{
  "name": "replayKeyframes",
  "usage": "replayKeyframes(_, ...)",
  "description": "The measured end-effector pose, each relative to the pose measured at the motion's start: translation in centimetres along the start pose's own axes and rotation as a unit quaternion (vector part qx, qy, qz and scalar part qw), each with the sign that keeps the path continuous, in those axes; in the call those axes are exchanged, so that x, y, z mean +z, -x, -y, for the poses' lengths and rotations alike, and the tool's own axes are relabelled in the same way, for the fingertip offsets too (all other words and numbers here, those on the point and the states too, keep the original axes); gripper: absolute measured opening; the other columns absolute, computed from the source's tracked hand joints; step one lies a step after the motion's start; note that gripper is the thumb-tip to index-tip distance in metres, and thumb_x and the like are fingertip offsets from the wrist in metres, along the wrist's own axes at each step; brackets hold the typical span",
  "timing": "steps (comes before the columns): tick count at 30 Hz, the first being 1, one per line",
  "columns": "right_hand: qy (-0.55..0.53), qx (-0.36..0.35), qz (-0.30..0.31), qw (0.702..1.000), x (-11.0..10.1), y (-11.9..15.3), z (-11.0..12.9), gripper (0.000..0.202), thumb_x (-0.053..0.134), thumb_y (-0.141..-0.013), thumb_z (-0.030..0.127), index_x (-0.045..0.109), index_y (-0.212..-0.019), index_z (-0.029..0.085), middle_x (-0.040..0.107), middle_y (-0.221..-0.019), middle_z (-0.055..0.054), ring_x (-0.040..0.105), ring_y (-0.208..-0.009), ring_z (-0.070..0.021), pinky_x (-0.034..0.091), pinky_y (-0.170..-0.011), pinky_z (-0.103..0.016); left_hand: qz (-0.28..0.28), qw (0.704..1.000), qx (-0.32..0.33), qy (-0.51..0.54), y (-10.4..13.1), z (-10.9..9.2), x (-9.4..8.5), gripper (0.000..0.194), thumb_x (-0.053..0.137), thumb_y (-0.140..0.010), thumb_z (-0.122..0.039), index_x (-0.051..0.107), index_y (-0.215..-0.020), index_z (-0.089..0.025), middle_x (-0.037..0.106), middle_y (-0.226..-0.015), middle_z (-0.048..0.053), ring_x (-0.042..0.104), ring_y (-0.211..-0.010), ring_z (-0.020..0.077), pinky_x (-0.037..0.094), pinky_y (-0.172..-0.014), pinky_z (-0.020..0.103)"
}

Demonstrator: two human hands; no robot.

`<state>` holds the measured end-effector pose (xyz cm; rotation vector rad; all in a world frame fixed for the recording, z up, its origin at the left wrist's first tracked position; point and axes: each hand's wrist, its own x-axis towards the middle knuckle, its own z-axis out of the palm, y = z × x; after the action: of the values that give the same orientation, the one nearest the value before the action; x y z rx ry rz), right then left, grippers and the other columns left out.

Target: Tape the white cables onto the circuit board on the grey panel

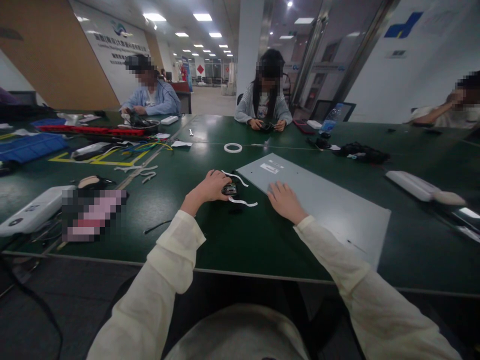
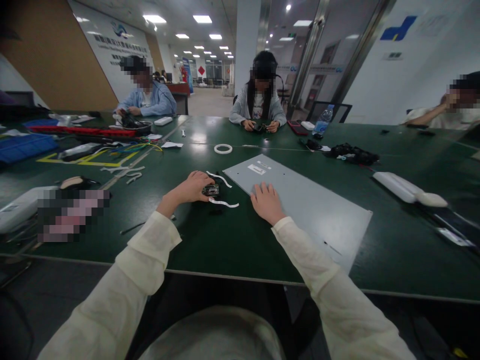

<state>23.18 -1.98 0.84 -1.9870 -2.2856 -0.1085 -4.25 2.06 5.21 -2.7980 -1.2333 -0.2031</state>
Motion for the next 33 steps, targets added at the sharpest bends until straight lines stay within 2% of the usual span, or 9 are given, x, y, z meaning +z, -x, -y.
replayKeyframes(6, -0.082, -0.011, -0.026, 0.996, -0.7, 0.1, 0.0, 0.05, 0.029, -0.094, 0.041, 0.045, -0.132, 0.014, 0.038, -0.141, -0.015, 0.03, -0.131, -0.0324, 0.027, -0.104, -0.051, -0.015, 1.0, 0.012, -0.008, -0.1, -0.1, 0.2, 0.047, 0.061, -0.075, -0.046, 0.055, -0.112, -0.018, 0.055, -0.109, 0.009, 0.045, -0.107, 0.0257, 0.031, -0.095, 0.039)
replayKeyframes(10, -0.218, -0.139, -0.045, 0.965, -1.7, 0.3, 1.2, 0.045, 0.036, -0.092, 0.044, 0.053, -0.124, 0.018, 0.047, -0.133, -0.01, 0.041, -0.123, -0.0231, 0.034, -0.103, -0.042, -0.035, 0.999, 0.013, -0.017, 0.0, -0.4, -0.1, 0.047, 0.063, -0.074, -0.042, 0.054, -0.113, -0.017, 0.054, -0.108, 0.01, 0.045, -0.106, 0.0259, 0.032, -0.094, 0.039)
replayKeyframes(13, -0.271, -0.225, -0.043, 0.935, -1.9, 0.3, 2.2, 0.038, 0.044, -0.089, 0.043, 0.059, -0.116, 0.021, 0.053, -0.122, -0.008, 0.047, -0.115, -0.0213, 0.037, -0.099, -0.041, -0.053, 0.998, 0.019, -0.021, 0.0, -0.5, -0.2, 0.049, 0.064, -0.073, -0.042, 0.054, -0.113, -0.016, 0.054, -0.108, 0.01, 0.044, -0.106, 0.0263, 0.032, -0.094, 0.039)
replayKeyframes(18, -0.277, -0.27, -0.019, 0.922, -1.8, 0.4, 2.6, 0.03, 0.051, -0.086, 0.04, 0.065, -0.106, 0.023, 0.055, -0.119, -0.007, 0.046, -0.115, -0.0223, 0.036, -0.099, -0.042, -0.063, 0.997, 0.024, -0.028, -0.1, -0.7, -0.1, 0.046, 0.063, -0.074, -0.041, 0.055, -0.112, -0.017, 0.054, -0.106, 0.009, 0.045, -0.105, 0.0258, 0.033, -0.094, 0.038)
replayKeyframes(23, -0.276, -0.273, 0.005, 0.921, -1.7, 0.5, 2.8, 0.029, 0.054, -0.084, 0.04, 0.066, -0.105, 0.023, 0.055, -0.12, -0.006, 0.045, -0.116, -0.0231, 0.035, -0.097, -0.044, -0.057, 0.998, 0.025, -0.029, -0.2, -0.7, 0.0, 0.047, 0.063, -0.075, -0.042, 0.055, -0.113, -0.017, 0.054, -0.107, 0.009, 0.045, -0.104, 0.0255, 0.033, -0.092, 0.037)
replayKeyframes(28, -0.333, -0.25, -0.017, 0.909, -2.3, 0.5, 3.2, 0.024, 0.051, -0.086, 0.037, 0.066, -0.083, 0.019, 0.061, -0.108, -0.005, 0.054, -0.103, -0.0188, 0.04, -0.091, -0.035, -0.05, 0.998, 0.023, -0.025, -0.2, -0.7, -0.2, 0.049, 0.062, -0.075, -0.046, 0.054, -0.114, -0.016, 0.054, -0.108, 0.01, 0.044, -0.105, 0.0258, 0.032, -0.093, 0.037)
replayKeyframes(30, -0.357, -0.209, -0.053, 0.909, -2.6, 0.3, 2.8, 0.027, 0.046, -0.088, 0.038, 0.064, -0.084, 0.019, 0.062, -0.104, -0.005, 0.056, -0.098, -0.0176, 0.042, -0.088, -0.032, -0.046, 0.998, 0.022, -0.024, -0.2, -0.8, -0.3, 0.05, 0.062, -0.075, -0.047, 0.054, -0.114, -0.016, 0.054, -0.108, 0.01, 0.044, -0.105, 0.026, 0.032, -0.093, 0.037)
replayKeyframes(33, -0.323, -0.094, -0.133, 0.932, -2.3, -0.5, 1.4, 0.032, 0.037, -0.091, 0.039, 0.06, -0.092, 0.017, 0.064, -0.1, -0.007, 0.057, -0.095, -0.0197, 0.042, -0.086, -0.033, -0.043, 0.999, 0.023, -0.017, -0.1, -0.8, -0.6, 0.051, 0.061, -0.075, -0.048, 0.054, -0.114, -0.017, 0.054, -0.107, 0.009, 0.044, -0.105, 0.0266, 0.032, -0.093, 0.038)
